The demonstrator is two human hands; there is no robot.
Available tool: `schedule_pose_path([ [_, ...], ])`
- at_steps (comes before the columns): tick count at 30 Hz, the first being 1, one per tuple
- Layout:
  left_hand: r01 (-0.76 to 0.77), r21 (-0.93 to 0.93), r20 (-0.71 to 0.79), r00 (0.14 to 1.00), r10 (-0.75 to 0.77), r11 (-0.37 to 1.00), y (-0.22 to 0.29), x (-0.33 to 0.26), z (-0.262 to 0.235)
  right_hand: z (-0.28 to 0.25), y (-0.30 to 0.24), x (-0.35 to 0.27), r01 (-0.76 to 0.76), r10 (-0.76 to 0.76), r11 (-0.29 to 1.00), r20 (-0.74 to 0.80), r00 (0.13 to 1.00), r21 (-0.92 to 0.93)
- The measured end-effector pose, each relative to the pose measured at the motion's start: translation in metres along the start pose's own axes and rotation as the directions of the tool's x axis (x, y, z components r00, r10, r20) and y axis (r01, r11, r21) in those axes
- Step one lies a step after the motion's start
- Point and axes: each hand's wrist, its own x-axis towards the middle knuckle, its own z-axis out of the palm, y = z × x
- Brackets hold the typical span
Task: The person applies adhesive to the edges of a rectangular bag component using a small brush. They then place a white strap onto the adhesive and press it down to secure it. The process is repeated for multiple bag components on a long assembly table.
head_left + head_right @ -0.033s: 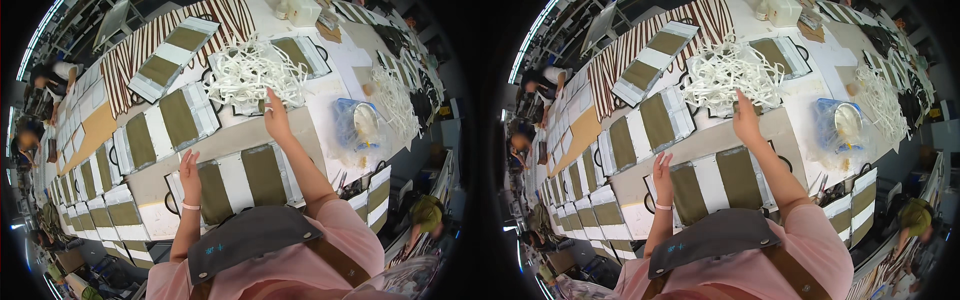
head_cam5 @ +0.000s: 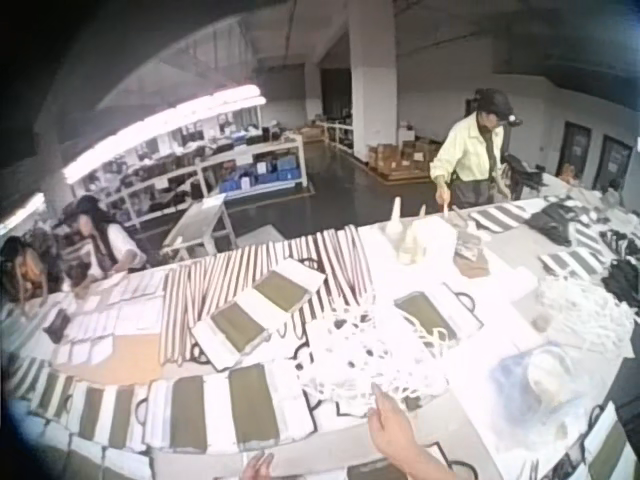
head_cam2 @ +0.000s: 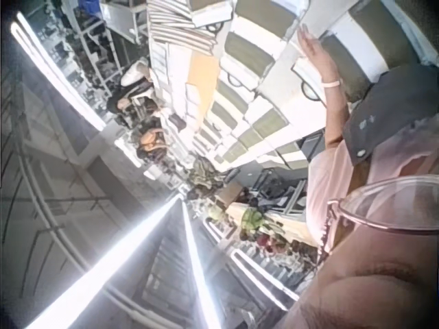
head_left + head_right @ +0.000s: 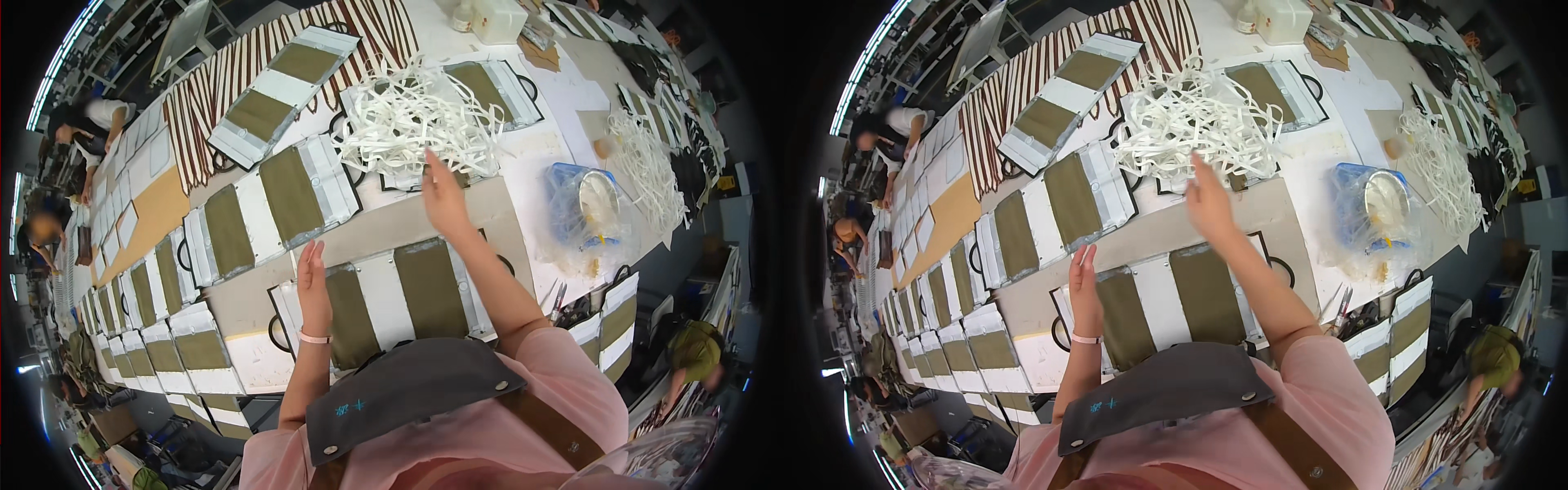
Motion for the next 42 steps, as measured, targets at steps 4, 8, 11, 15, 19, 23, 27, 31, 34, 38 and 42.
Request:
schedule_pose_path([
  [4, 0.138, -0.505, 0.199, 0.979, -0.041, 0.852, -0.001, -0.001, 0.056, 0.057, -0.088, -0.082, 0.357, -0.277, 0.932, 0.511, 0.814, -0.062],
  [8, 0.060, -0.103, 0.175, 0.984, -0.041, 0.993, -0.016, -0.037, 0.094, 0.064, -0.072, -0.087, 0.020, -0.133, 0.949, 0.343, 0.930, 0.313],
  [11, -0.635, 0.465, 0.656, 0.715, 0.241, 0.617, -0.003, -0.059, 0.115, 0.044, -0.072, -0.054, -0.588, 0.361, 0.535, 0.464, 0.808, 0.607],
  [15, -0.860, 0.505, 0.837, 0.470, 0.279, -0.066, 0.002, -0.033, 0.110, 0.031, -0.067, -0.068, -0.928, 0.047, -0.034, 0.928, 0.370, 0.372],
  [19, -0.866, 0.440, 0.829, 0.494, 0.262, 0.240, -0.016, -0.035, 0.119, 0.037, -0.015, -0.086, -0.856, 0.000, -0.005, 0.856, 0.517, 0.517],
  [23, -0.764, 0.476, 0.789, 0.590, 0.172, 0.436, -0.004, -0.038, 0.119, 0.018, -0.048, -0.080, -0.629, 0.299, 0.522, 0.567, 0.767, 0.576],
  [27, -0.556, 0.341, 0.816, 0.576, 0.056, 0.758, 0.012, -0.029, 0.127, 0.024, -0.024, -0.070, -0.040, 0.049, 0.922, -0.013, 0.999, 0.386],
  [31, -0.137, 0.269, 0.756, 0.643, -0.121, 0.953, 0.031, -0.037, 0.119, -0.049, 0.006, -0.003, -0.248, 0.256, 0.963, -0.063, 0.965, 0.105],
  [34, -0.516, 0.535, 0.719, 0.694, -0.040, 0.668, 0.033, -0.014, 0.111, -0.095, 0.025, 0.056, -0.045, -0.062, 0.918, -0.256, 0.965, -0.394],
  [38, -0.661, 0.592, 0.705, 0.702, 0.101, 0.462, 0.033, 0.045, 0.141, -0.116, 0.055, 0.126, -0.076, 0.080, 0.913, -0.007, 0.997, -0.401],
  [42, -0.642, 0.681, 0.692, 0.722, -0.024, 0.353, 0.009, 0.114, 0.190, -0.076, 0.100, 0.141, -0.202, 0.155, 0.748, -0.130, 0.979, -0.632],
])
